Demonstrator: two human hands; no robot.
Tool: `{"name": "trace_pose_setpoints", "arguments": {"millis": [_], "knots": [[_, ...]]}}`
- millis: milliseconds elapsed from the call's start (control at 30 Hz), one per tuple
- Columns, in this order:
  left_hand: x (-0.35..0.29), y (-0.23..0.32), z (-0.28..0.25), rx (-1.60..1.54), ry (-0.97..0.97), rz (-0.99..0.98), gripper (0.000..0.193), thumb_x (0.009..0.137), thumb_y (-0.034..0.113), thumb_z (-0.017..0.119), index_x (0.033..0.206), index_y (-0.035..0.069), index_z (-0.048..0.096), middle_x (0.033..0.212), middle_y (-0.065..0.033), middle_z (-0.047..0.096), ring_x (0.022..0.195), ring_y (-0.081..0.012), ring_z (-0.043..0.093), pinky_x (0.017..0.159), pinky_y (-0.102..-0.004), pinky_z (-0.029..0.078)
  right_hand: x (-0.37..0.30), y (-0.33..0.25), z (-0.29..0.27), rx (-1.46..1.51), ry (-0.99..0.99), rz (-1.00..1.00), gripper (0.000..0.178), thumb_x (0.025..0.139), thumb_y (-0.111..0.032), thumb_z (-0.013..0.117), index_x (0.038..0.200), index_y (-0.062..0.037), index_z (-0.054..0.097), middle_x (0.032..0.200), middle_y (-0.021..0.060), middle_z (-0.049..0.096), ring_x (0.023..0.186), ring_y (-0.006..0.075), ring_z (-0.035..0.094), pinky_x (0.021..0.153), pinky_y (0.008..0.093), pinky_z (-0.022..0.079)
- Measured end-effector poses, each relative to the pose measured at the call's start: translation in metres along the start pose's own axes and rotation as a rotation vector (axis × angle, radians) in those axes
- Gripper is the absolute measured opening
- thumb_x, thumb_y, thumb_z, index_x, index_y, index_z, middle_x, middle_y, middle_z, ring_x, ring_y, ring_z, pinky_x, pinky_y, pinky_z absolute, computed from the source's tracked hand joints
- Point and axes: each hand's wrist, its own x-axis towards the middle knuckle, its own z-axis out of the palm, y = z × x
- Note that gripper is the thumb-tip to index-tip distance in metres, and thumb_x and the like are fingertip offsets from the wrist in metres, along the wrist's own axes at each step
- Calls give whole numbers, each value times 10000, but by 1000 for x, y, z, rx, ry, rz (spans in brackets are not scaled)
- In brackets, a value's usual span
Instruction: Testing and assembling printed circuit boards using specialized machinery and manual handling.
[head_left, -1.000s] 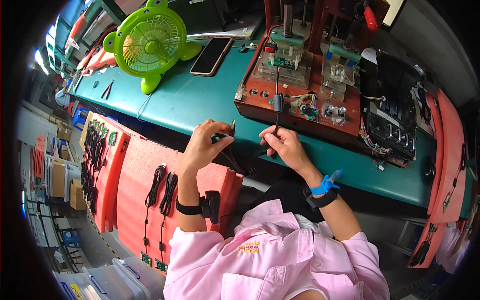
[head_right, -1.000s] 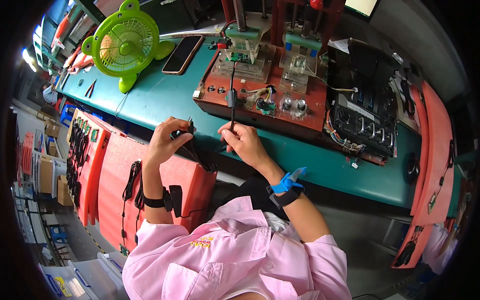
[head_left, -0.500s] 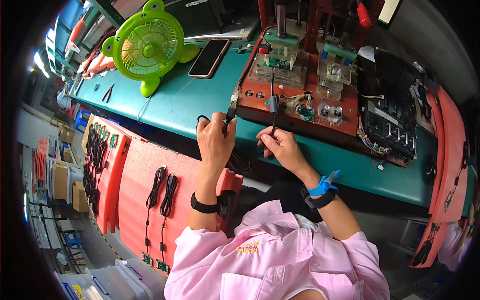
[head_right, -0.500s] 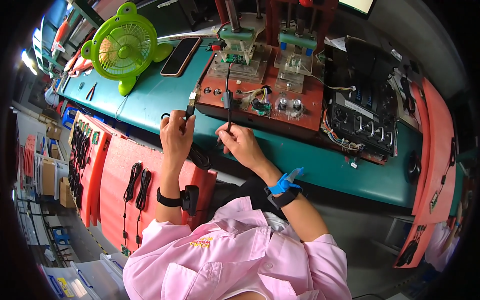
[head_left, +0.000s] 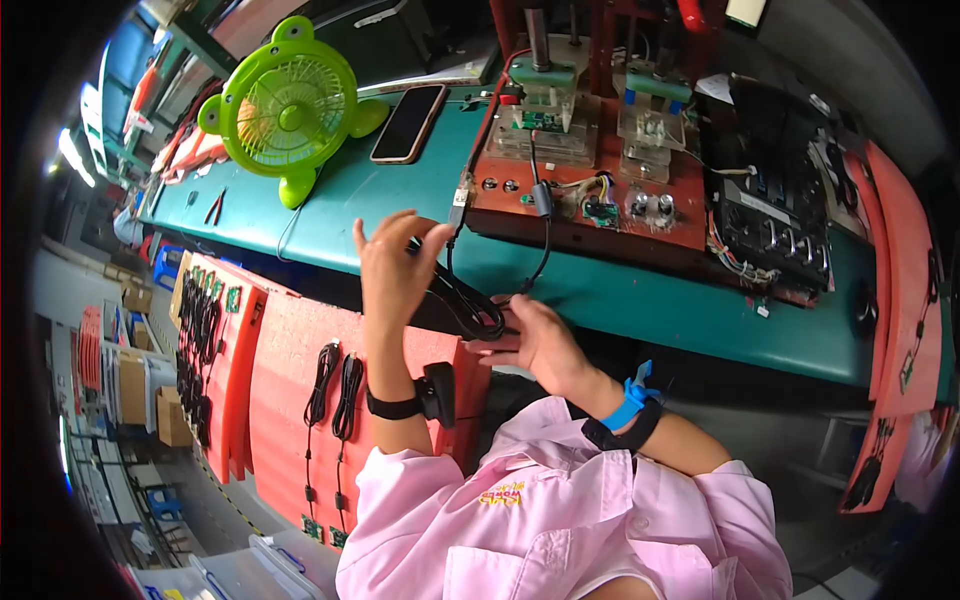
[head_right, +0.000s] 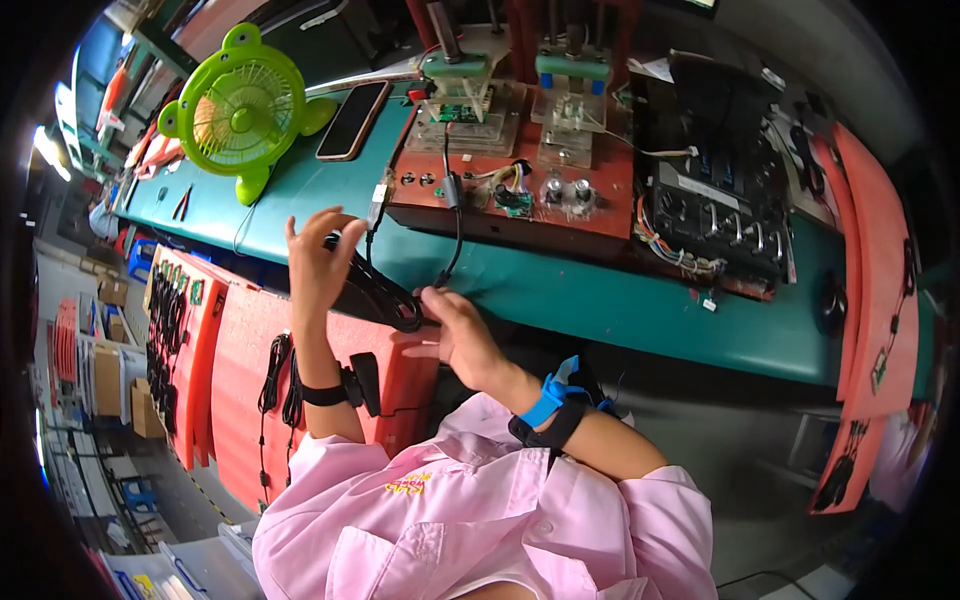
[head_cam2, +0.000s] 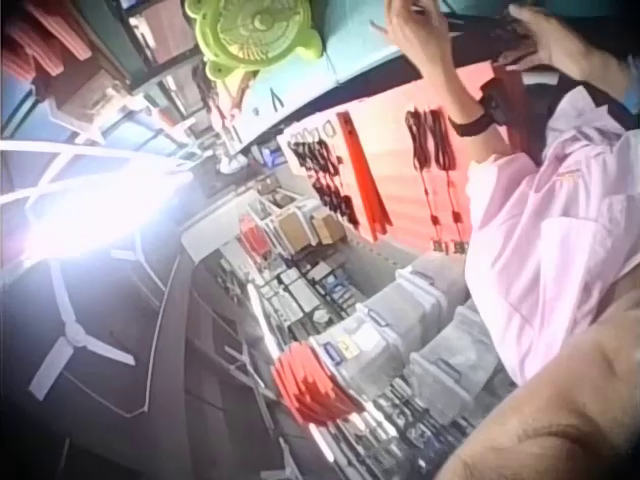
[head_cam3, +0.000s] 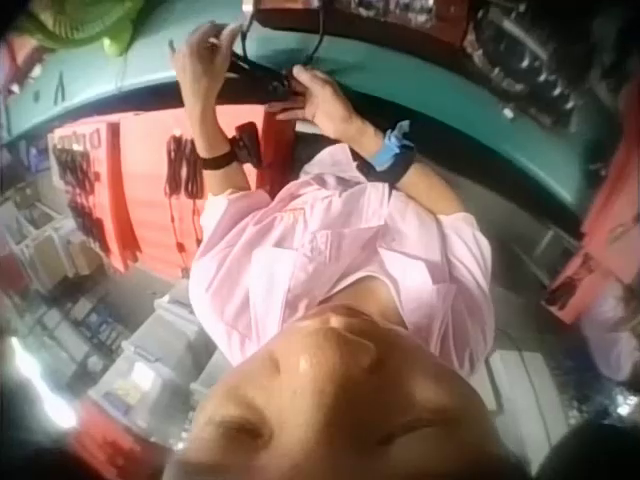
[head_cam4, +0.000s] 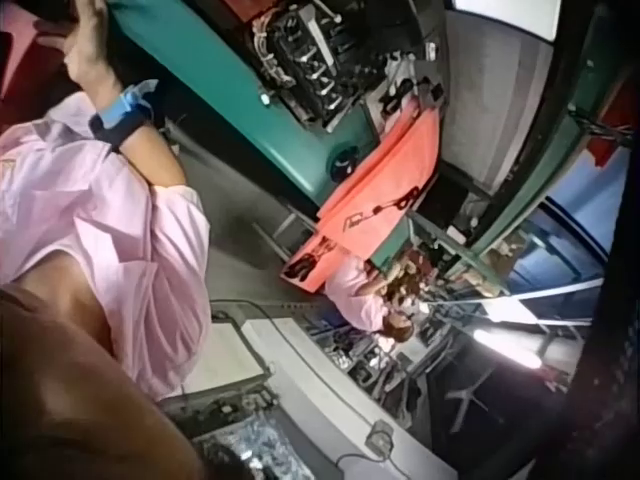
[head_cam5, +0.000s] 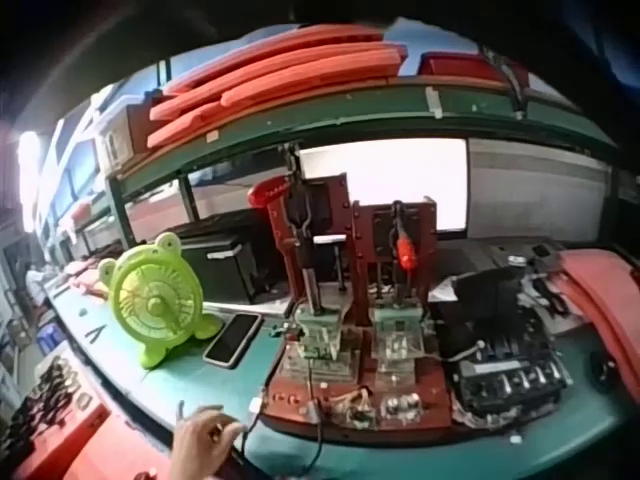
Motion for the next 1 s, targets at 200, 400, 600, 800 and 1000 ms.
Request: {"name": "trace_pose_setpoints", "arguments": {"millis": [200, 400, 600, 800, 1000], "knots": [[-8, -41, 31, -992, -58, -366, 414, 904, 316, 405, 702, -22, 534, 701, -103, 571, 743, -226, 556, 715, -331, 417, 15, 17, 23, 79, -33, -5, 282, 846, -331, 523, 958, -73, 518, 822, 74, 587, 673, 196, 586, 638, 336, 496], [-19, -42, 48, -1358, 44, -557, 595, 929, 406, 281, 581, -26, 496, 675, -112, 527, 662, -200, 514, 676, -303, 408, 31, 22, 37, 193, 17, -94, 251, 824, -290, 566, 945, -76, 516, 768, 67, 574, 622, 190, 590, 584, 331, 497], [-18, -51, 46, -1310, 14, -258, 511, 934, 318, 327, 600, -32, 490, 638, -98, 513, 640, -191, 508, 662, -289, 408, 31, 13, 46, 81, 68, -139, 274, 819, -279, 573, 980, -65, 514, 762, 77, 575, 586, 195, 585, 577, 305, 496], [-5, -43, 23, -842, -189, -258, 363, 899, 206, 444, 659, -57, 514, 611, -69, 515, 631, -172, 513, 637, -268, 403, 19, -6, 16, 10, -1, -41, 314, 845, -298, 533, 1014, -34, 508, 834, 110, 591, 602, 193, 592, 588, 298, 496], [49, -10, -28, -201, -223, 73, 207, 794, 168, 560, 711, -22, 550, 707, -104, 532, 709, -243, 530, 653, -320, 410, -22, -61, -11, -660, 13, -205, 365, 882, -338, 456, 993, 1, 532, 786, 99, 601, 583, 137, 568, 528, 242, 467]]}}
